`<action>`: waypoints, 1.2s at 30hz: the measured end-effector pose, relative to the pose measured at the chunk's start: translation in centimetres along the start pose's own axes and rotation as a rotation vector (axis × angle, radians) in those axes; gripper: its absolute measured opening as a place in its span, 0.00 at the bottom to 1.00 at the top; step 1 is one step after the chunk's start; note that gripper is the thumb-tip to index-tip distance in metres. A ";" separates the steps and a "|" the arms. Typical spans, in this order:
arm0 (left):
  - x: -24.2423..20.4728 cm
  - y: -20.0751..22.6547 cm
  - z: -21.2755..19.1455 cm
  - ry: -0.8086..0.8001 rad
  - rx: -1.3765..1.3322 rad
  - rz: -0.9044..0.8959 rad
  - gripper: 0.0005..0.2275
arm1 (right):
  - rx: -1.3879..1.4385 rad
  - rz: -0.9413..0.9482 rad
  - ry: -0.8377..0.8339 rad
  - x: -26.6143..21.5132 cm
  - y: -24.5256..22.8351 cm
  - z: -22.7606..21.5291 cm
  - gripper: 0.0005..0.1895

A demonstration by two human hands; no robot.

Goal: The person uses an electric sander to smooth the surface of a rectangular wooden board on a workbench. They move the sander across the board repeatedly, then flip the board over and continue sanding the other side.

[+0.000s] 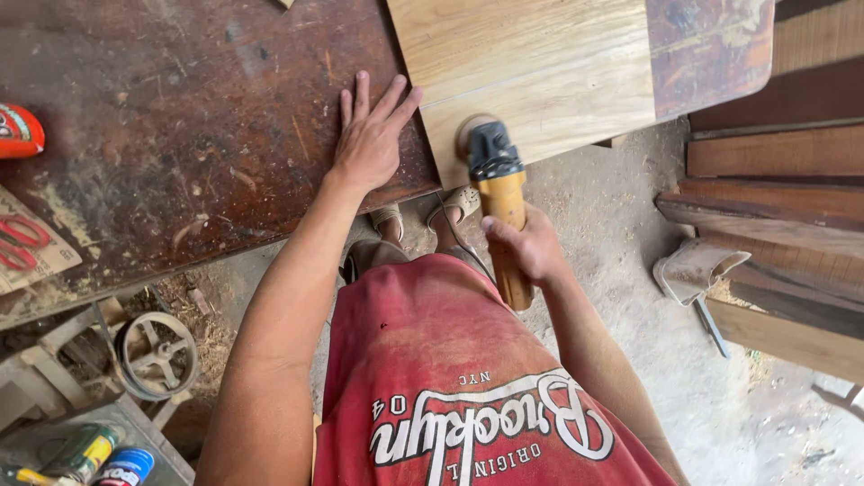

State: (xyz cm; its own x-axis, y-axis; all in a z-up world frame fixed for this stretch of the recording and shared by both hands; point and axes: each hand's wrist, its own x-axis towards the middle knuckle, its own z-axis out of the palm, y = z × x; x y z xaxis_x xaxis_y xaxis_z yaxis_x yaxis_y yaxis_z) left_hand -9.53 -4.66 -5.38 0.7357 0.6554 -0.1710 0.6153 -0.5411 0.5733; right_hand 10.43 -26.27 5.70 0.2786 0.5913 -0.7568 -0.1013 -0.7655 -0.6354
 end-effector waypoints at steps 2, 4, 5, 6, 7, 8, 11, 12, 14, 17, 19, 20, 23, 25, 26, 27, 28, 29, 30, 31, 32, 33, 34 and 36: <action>-0.3 -0.1 -0.1 -0.020 -0.064 0.001 0.31 | 0.175 0.040 0.034 0.2 0.2 -1.2 0.15; 0.1 -0.1 -0.2 -0.035 -0.093 0.015 0.31 | 0.309 0.039 0.043 0.2 0.2 -2.4 0.15; -0.1 -0.2 -0.3 -0.043 -0.091 0.014 0.31 | 0.350 0.028 0.026 0.1 0.2 -2.8 0.15; -0.2 -0.3 -0.2 -0.051 -0.090 0.013 0.31 | 0.391 0.017 0.008 0.0 0.1 -2.9 0.16; -0.4 -0.5 0.0 -0.045 -0.110 0.014 0.32 | 0.310 0.047 0.025 -0.4 0.1 -2.7 0.16; -0.5 -0.6 0.2 -0.039 -0.131 0.015 0.33 | 0.230 0.076 0.042 -0.7 0.0 -2.3 0.16; 0.2 -1.4 0.2 -0.080 -0.176 -0.014 0.35 | 0.095 0.081 0.014 -0.8 -1.0 0.0 0.18; 0.2 -1.5 0.1 -0.108 -0.190 -0.031 0.36 | 0.069 0.021 -0.031 -0.7 -1.4 1.0 0.19; 0.4 -1.6 0.0 -0.092 -0.260 -0.024 0.36 | 0.025 -0.042 -0.058 -0.4 -2.1 2.3 0.19; 0.2 -0.9 0.1 -0.096 -0.288 -0.064 0.34 | -0.005 -0.011 -0.013 0.3 -2.8 1.9 0.20; 0.2 0.1 0.5 -0.121 -0.233 -0.109 0.35 | 0.019 0.049 0.031 1.1 -2.8 0.3 0.20; 0.3 0.8 0.8 -0.140 -0.182 -0.131 0.37 | 0.053 0.050 0.073 1.6 -2.7 -0.8 0.19; 0.0 2.5 1.6 -0.146 -0.028 -0.160 0.46 | 0.180 0.034 0.140 2.5 -1.7 -4.7 0.18; 0.1 3.2 1.8 -0.144 0.029 -0.157 0.51 | 0.311 -0.002 0.130 3.0 -1.0 -7.4 0.17; 0.1 3.4 1.7 -0.149 0.035 -0.156 0.52 | 0.305 0.009 0.153 3.1 -0.7 -8.8 0.17; 0.1 3.4 1.6 -0.153 0.043 -0.152 0.53 | 0.301 0.017 0.176 3.3 -0.4 -10.0 0.17; 0.1 3.4 1.5 -0.166 0.052 -0.166 0.54 | 0.296 0.026 0.199 3.5 -0.2 -11.3 0.16; 0.3 3.5 1.4 -0.181 0.063 -0.177 0.54 | 0.296 0.028 0.213 3.7 0.0 -12.4 0.17; 0.5 3.6 1.4 -0.197 0.073 -0.187 0.54 | 0.297 0.029 0.227 3.9 0.1 -13.6 0.17; 0.4 3.7 1.3 -0.205 0.073 -0.191 0.54 | 0.297 0.034 0.237 4.0 0.3 -14.5 0.17; 0.4 3.7 1.2 -0.213 0.072 -0.196 0.55 | 0.321 0.024 0.239 4.1 0.5 -15.5 0.17; 0.6 3.8 1.2 -0.219 0.072 -0.197 0.55 | 0.345 0.012 0.244 4.3 0.5 -16.6 0.17; 0.8 3.9 1.2 -0.228 0.075 -0.203 0.55 | 0.370 0.000 0.248 4.4 0.5 -17.5 0.17; 0.9 4.0 1.3 -0.244 0.077 -0.224 0.55 | 0.394 0.004 0.260 4.3 0.3 -18.9 0.18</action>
State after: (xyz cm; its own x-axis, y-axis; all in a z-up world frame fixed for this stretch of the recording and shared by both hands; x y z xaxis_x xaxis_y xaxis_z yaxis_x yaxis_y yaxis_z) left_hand -6.06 -6.94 -4.22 0.6203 0.6218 -0.4781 0.7819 -0.4425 0.4390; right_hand 29.62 -28.74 5.16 0.5026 0.4667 -0.7277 -0.4433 -0.5836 -0.6804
